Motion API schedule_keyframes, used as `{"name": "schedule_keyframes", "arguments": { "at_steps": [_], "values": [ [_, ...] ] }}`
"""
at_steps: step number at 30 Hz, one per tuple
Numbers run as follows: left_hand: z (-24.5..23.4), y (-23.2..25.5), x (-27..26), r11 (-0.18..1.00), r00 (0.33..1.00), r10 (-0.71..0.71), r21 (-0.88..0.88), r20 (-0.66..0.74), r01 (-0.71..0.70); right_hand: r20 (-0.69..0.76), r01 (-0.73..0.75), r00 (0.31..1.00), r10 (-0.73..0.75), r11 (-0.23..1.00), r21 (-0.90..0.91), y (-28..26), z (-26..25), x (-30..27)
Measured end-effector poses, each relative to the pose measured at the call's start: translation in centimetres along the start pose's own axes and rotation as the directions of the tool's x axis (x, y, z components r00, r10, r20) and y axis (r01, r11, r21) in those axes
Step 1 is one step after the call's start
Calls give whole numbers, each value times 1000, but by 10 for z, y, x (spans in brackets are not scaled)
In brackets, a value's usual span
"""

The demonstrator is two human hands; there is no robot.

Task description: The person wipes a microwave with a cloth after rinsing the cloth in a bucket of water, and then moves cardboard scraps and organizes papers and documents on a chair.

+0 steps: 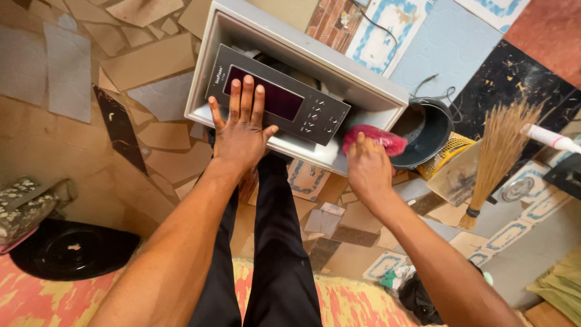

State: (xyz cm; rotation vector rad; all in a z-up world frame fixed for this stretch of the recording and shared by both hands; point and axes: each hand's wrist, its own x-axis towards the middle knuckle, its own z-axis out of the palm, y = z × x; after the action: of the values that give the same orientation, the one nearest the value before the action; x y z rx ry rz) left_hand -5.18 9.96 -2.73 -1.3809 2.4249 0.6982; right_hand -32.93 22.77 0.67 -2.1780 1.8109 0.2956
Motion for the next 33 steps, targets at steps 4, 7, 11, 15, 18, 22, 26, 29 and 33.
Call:
{"name": "schedule_keyframes", "arguments": {
  "at_steps": [4,7,11,15,18,22,26,29,33],
  "values": [
    [6,-1,-4,1000,1000,0,1,-1,0,531,107,846,-44,990,-88,11,55,58],
    [9,1,-7,1000,1000,-1,-1,-3,1,58,130,990,-129,991,-7,14,96,87],
    [8,-4,-5,1000,999,14,14,-38,-13,325,167,933,-153,986,-15,16,68,47],
    [9,0,-5,1000,1000,-10,6,-14,10,291,-161,953,80,951,265,-6,-7,-11],
    [9,-1,-4,1000,999,-1,17,-45,1,-37,82,996,-76,974,211,-13,-36,-22],
    [11,1,-3,1000,999,-11,29,-43,12,279,-1,959,-40,989,146,-9,-14,-6],
    [7,-1,-3,1000,999,10,2,-39,-10,300,130,946,-119,991,-19,16,74,52],
    [5,-4,-3,1000,999,20,7,-34,-20,44,107,993,-106,994,-34,18,129,83],
    [7,0,-6,1000,1000,4,13,5,-4,260,71,963,-64,997,-18,9,92,49]
  ]
}}
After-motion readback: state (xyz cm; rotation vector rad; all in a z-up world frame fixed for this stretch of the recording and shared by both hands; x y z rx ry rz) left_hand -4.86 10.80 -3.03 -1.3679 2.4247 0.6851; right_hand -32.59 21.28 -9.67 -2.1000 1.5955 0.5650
